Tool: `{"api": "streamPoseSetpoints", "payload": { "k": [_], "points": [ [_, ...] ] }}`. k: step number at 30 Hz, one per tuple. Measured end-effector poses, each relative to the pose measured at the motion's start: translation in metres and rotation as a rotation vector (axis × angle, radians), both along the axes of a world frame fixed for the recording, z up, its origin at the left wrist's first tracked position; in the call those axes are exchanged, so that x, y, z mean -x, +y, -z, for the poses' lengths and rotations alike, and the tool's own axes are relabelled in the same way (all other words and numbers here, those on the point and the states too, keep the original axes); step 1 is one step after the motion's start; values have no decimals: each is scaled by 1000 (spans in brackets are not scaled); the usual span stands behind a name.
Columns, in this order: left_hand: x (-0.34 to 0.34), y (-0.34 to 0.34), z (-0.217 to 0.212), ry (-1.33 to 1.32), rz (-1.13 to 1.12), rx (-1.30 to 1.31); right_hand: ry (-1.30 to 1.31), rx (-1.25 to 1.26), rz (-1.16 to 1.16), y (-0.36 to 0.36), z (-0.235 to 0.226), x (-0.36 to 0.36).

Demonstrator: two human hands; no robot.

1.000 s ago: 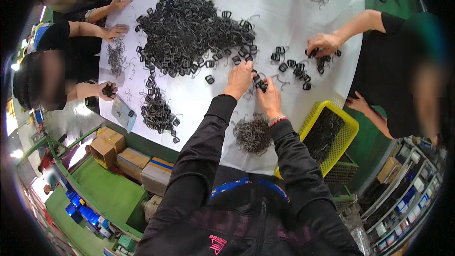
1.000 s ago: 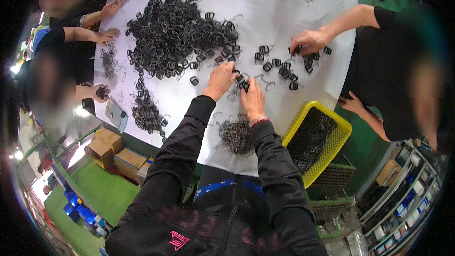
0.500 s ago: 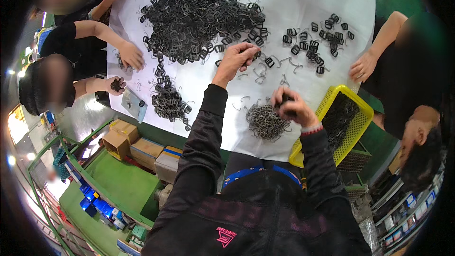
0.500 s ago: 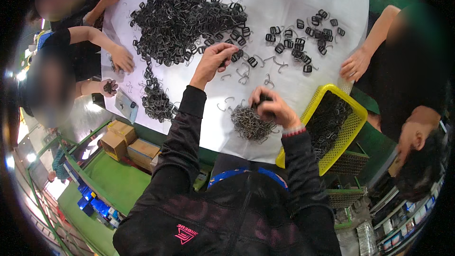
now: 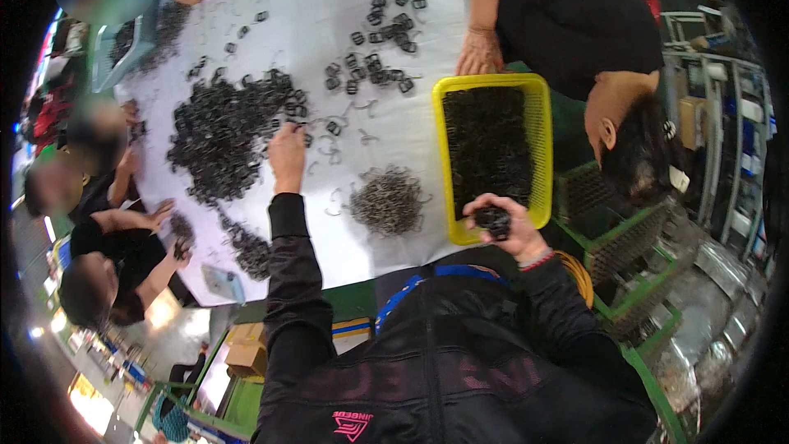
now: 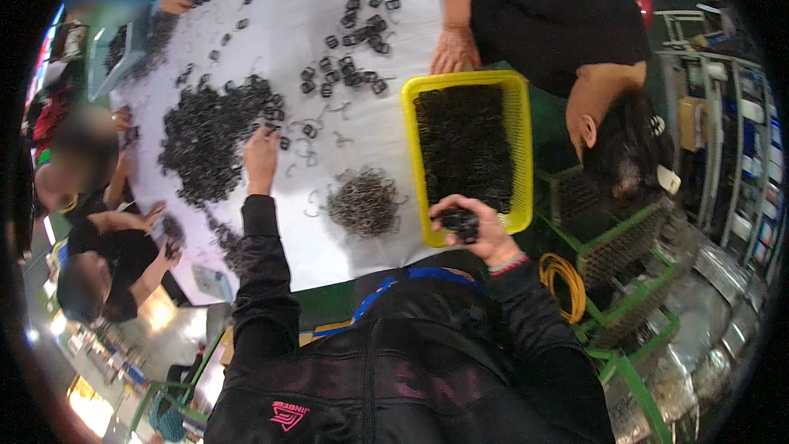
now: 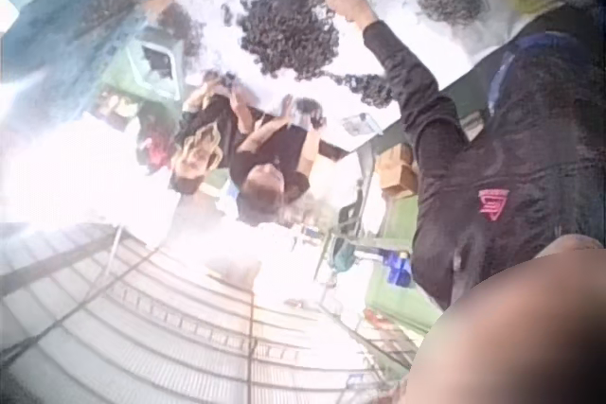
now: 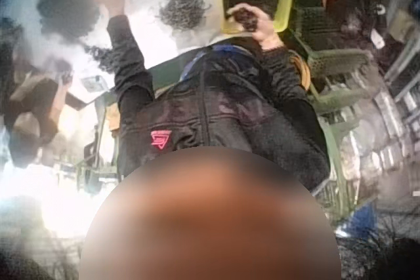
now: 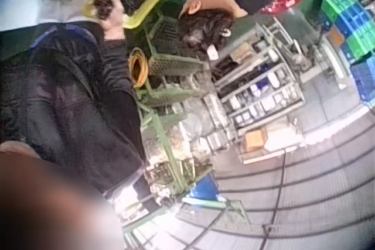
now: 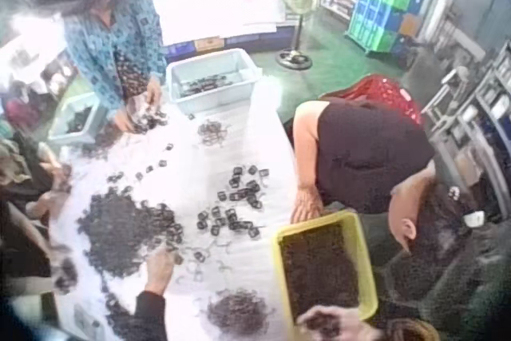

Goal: The person sits at a table with several others and repeatedly picks up small black electronic components and wire loops from a white sheet, then places them into a yellow basket. The group works together to sort and collect the parts throughout the clip.

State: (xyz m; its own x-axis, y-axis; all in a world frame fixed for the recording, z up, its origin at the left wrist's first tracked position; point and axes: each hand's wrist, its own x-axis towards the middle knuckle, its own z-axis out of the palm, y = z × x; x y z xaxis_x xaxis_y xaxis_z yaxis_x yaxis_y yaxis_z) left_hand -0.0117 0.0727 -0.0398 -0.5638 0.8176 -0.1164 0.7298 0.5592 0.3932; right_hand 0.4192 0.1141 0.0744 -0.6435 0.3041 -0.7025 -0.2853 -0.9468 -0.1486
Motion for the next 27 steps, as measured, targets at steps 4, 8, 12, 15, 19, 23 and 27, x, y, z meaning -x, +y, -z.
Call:
{"api": "streamPoseSetpoints", "payload": {
  "k": [4, 8, 12, 15, 19, 23, 27],
  "points": [
    [-27, 7, -49, 127, 97, 279, -125, 12, 73, 9, -1, -43],
    [-102, 14, -81, -252, 171, -63, -108, 21, 111, 12, 9, -67],
    [-214, 42, -103, -637, 469, 140, -178, -19, 76, 10, 24, -77],
    [-262, 30, -113, -590, 451, -201, -529, -126, -29, 7, 21, -66],
    [-202, 20, -77, -673, 159, -405, -1154, -1442, -631, 10, -6, -14],
    [-65, -9, -9, -223, -130, -282, -810, -1546, -450, 32, -7, 78],
    [-18, -29, 34, -115, -114, -122, -803, -1614, -591, 79, 60, 184]
  ]
}}
